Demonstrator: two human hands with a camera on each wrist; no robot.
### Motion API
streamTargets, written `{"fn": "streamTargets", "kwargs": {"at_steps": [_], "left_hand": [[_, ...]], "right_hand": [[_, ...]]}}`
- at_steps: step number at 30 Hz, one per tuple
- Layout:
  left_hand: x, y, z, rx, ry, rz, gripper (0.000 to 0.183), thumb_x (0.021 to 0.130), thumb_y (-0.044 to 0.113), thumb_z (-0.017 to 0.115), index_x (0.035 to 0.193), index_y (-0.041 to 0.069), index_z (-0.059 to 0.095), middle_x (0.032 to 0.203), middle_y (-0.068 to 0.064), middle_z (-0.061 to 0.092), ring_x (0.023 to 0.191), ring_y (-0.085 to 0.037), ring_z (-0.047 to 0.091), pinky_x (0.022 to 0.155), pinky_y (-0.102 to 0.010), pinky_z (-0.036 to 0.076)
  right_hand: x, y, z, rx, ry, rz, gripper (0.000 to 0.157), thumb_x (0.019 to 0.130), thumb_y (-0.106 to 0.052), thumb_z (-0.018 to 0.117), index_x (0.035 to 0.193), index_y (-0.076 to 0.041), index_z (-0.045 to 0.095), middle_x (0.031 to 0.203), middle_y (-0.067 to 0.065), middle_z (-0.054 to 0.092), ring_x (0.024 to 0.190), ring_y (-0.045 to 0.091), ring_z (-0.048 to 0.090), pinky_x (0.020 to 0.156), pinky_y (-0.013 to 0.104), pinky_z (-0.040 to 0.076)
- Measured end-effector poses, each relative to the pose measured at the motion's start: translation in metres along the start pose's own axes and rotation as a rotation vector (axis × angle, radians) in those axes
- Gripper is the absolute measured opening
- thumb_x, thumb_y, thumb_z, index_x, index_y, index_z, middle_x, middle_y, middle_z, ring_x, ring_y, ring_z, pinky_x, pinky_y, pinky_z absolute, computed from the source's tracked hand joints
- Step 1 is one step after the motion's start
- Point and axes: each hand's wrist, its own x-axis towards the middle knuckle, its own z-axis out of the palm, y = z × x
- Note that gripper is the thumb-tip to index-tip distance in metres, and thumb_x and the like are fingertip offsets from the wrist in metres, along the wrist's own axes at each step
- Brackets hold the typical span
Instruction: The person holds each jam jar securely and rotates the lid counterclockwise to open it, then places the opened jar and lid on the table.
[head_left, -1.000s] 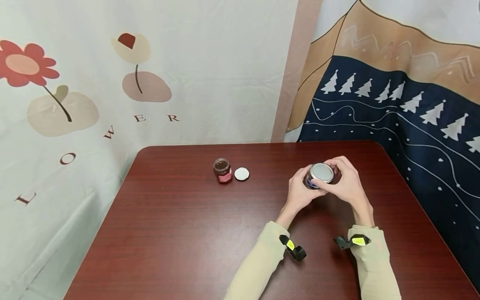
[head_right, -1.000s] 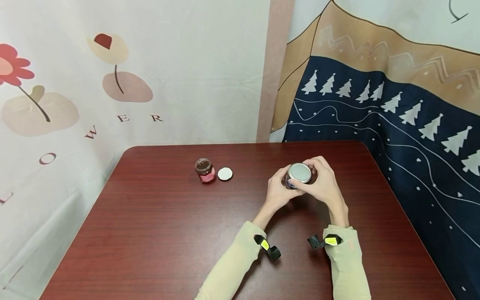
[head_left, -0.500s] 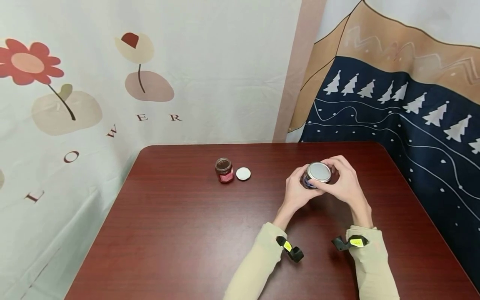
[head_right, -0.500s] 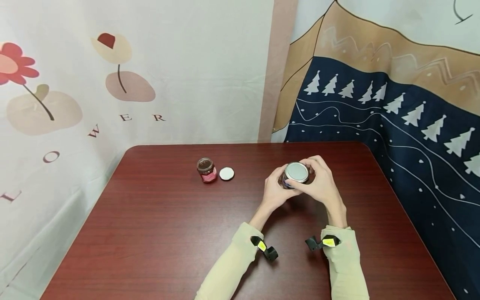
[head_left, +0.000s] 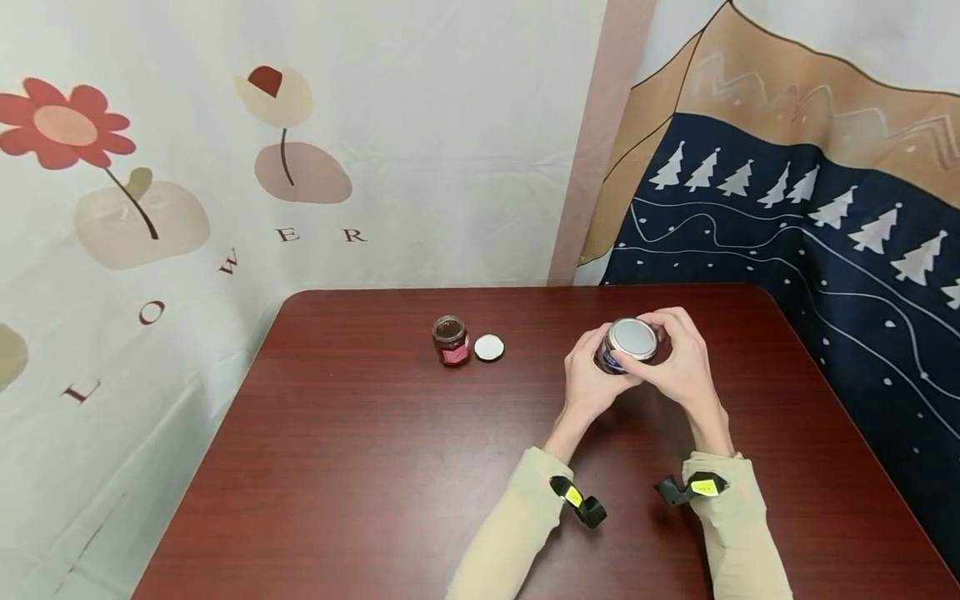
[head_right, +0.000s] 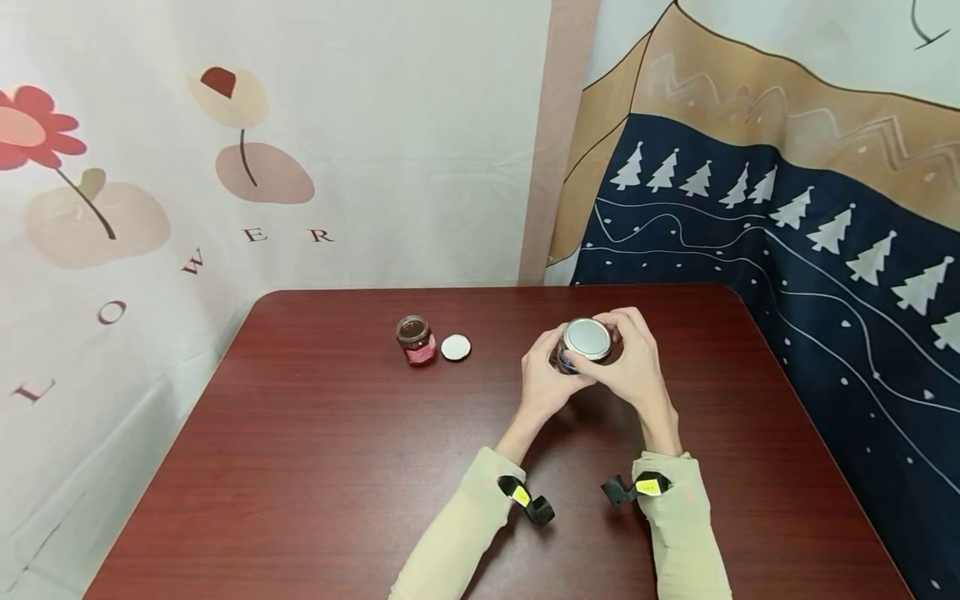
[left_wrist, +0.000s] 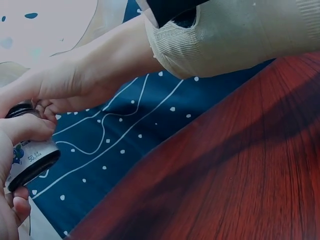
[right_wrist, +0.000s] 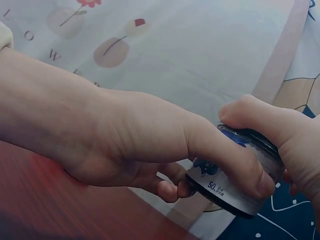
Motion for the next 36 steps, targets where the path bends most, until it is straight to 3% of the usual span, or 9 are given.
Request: {"fn": "streamTargets", "kwargs": {"at_steps": [18,36], "left_hand": [[-0.005,0.0,-0.018,0.07,0.069,0.05,0.07,0.064,0.021,0.095,0.126,0.005,0.066,0.114,-0.008,0.07,0.105,-0.017,0.066,0.092,-0.021,0.05],[-0.005,-0.003,-0.032,0.063,0.061,0.054,0.071,0.064,0.018,0.095,0.127,0.003,0.065,0.113,-0.011,0.069,0.106,-0.021,0.066,0.093,-0.025,0.051]], "right_hand": [[0.003,-0.009,0.015,0.019,-0.031,-0.035,0.057,0.063,-0.011,0.093,0.114,-0.003,0.068,0.109,0.009,0.061,0.092,0.014,0.048,0.074,0.021,0.039],[0.006,-0.019,0.024,0.029,-0.056,-0.043,0.058,0.063,-0.011,0.094,0.115,-0.004,0.067,0.111,0.008,0.06,0.095,0.015,0.05,0.077,0.022,0.041]]}}
